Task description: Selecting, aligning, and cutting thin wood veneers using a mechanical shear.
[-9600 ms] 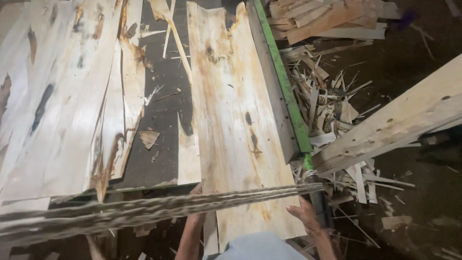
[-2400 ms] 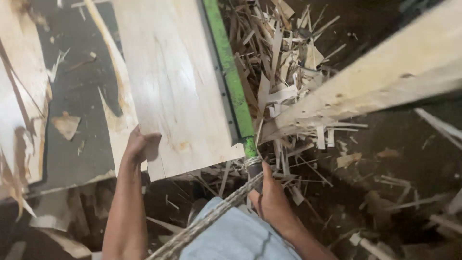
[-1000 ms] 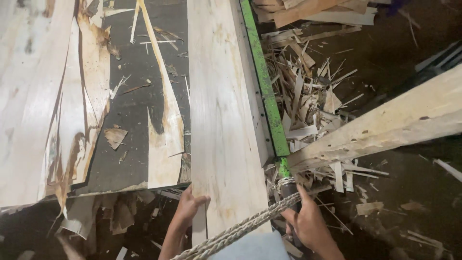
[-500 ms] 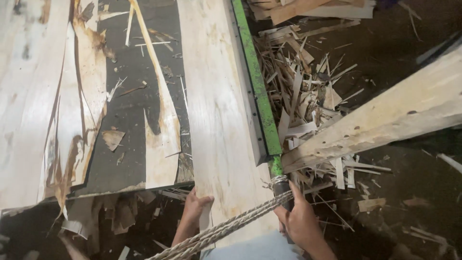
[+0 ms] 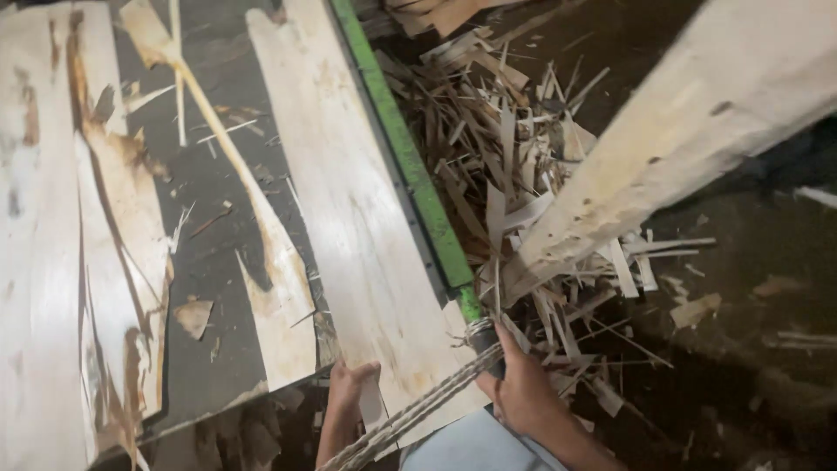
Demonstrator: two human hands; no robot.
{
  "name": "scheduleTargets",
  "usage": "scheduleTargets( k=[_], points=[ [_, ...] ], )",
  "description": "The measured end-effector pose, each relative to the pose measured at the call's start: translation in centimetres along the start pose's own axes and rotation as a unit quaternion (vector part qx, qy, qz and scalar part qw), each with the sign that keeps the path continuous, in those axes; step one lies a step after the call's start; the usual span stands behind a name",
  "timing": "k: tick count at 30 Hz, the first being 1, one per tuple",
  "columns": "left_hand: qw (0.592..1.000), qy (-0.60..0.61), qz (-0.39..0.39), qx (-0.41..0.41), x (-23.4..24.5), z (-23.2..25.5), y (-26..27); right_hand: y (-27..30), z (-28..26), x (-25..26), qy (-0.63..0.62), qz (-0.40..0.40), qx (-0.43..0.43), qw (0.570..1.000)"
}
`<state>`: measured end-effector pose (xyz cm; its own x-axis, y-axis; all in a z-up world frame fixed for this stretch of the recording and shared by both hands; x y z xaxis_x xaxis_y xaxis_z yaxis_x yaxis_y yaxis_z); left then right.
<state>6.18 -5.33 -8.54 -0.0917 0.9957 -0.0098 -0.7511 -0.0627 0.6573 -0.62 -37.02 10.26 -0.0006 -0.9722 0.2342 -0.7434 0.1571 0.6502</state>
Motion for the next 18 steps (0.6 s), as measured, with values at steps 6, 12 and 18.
scheduleTargets(
  k=[6,12,18],
  points=[
    [0.997,-0.077,0.022,-0.011,1.4,0.8,-0.3,0.8,-0.6,-0.3,0.113,0.126,0.270,0.948],
    [0.989,-0.139,0.032,-0.049,4.4,-1.6,-1.1,1.4,-0.8,-0.5,0.027,0.005,0.077,0.997],
    [0.995,-0.083,0.017,-0.048,3.0,-1.3,-1.1,1.1,-0.5,-0.6,0.015,0.022,0.084,0.996]
  ],
)
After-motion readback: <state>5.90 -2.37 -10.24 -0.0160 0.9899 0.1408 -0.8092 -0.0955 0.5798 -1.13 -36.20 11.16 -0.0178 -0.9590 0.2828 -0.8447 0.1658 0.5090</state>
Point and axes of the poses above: each hand's wrist, its own y-axis away from the middle knuckle, its own x-axis out of the back of the hand, z = x × y, the point moved 7 cm from there along -y, towards the middle knuckle, and after that the axes turned 2 degrees about -y, right-handed, at the moved point
